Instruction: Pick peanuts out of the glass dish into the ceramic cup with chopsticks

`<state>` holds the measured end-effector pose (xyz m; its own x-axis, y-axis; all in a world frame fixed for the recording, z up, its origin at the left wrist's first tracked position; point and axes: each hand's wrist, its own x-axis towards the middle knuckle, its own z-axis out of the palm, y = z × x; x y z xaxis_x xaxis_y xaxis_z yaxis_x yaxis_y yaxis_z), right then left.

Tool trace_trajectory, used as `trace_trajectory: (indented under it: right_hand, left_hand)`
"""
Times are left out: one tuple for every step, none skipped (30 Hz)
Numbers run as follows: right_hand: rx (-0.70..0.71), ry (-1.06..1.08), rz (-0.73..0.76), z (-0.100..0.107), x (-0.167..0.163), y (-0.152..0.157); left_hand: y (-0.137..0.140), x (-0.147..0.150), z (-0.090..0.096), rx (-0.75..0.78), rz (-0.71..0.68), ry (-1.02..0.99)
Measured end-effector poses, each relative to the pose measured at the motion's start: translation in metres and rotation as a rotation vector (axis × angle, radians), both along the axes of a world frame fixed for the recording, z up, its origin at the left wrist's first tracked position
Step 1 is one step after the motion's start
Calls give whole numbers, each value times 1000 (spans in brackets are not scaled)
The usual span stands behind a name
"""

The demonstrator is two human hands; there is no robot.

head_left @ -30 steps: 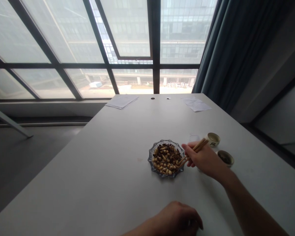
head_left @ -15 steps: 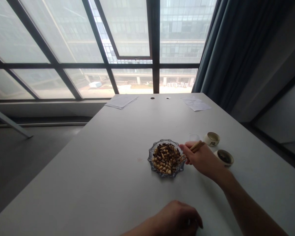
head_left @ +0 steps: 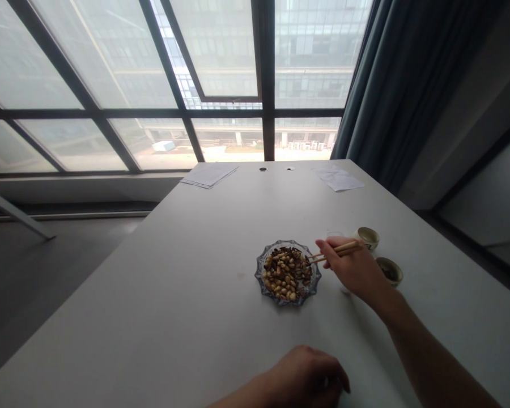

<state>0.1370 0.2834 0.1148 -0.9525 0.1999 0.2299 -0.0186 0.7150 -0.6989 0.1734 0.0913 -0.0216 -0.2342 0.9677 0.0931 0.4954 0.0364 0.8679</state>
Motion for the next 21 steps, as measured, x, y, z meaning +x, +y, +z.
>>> trace_trajectory:
  right_hand:
    - [8, -18, 26, -1, -1, -1]
    - [-8, -43, 62, -3, -1, -3]
    - [-46, -70, 101, -4, -2, -5]
    - [-93, -93, 138, -6, -2, -7]
    - [-143, -106, 163, -7, -2, -9]
    - [-186, -106, 176, -7, -2, -10]
    - [-215, -96, 178, -7, -2, -10]
    - [-231, -77, 171, -7, -2, -9]
    - [-242, -55, 156, -6, -2, -8]
    - [-252, -34, 136, -6, -2, -7]
    - [-261, -19, 120, -5, -2, -6]
    - [-270, -13, 113, -5, -2, -6]
    - [-282, -16, 120, -5, -2, -6]
    - [-297, -30, 141, -5, -3, -6]
    - [-313, -49, 170, -5, -3, -7]
    - [-326, -68, 199, -6, -3, -9]
    - [-331, -80, 216, -7, -4, -10]
    - [-326, -81, 218, -9, -4, -11]
    - [-310, -73, 205, -10, -5, -11]
    - [-283, -60, 180, -11, -5, -10]
    - [-253, -48, 148, -12, -6, -9]
  left_hand:
    - [0, 0, 0, -2, -3, 5]
    - [0, 0, 0, -5, -5, 10]
    - [1, 0, 0, -10, -4, 14]
    - [1, 0, 0, -15, -2, 16]
    - [1, 0, 0, -19, -1, 15]
    - [1, 1, 0, -21, 1, 14]
    - [1, 1, 0, -21, 3, 12]
    - [1, 1, -1, -19, 3, 11]
    - [1, 1, -1, -15, 0, 11]
    - [1, 1, -2, -8, 0, 11]
    - [1, 2, -2, 0, 2, 11]
    - [1, 2, -2, 11, 7, 12]
    - [1, 2, -2, 22, 11, 12]
    - [1, 2, -2, 33, 16, 10]
    - [1, 2, -1, 42, 20, 9]
    - [1, 2, 0, 48, 21, 6]
    - [2, 2, 1, 52, 20, 3]
    - [2, 2, 2, 53, 17, -1]
    - [2, 1, 3, 52, 15, -4]
    - [2, 1, 4, 50, 13, -7]
    - [2, 1, 4, 47, 13, -8]
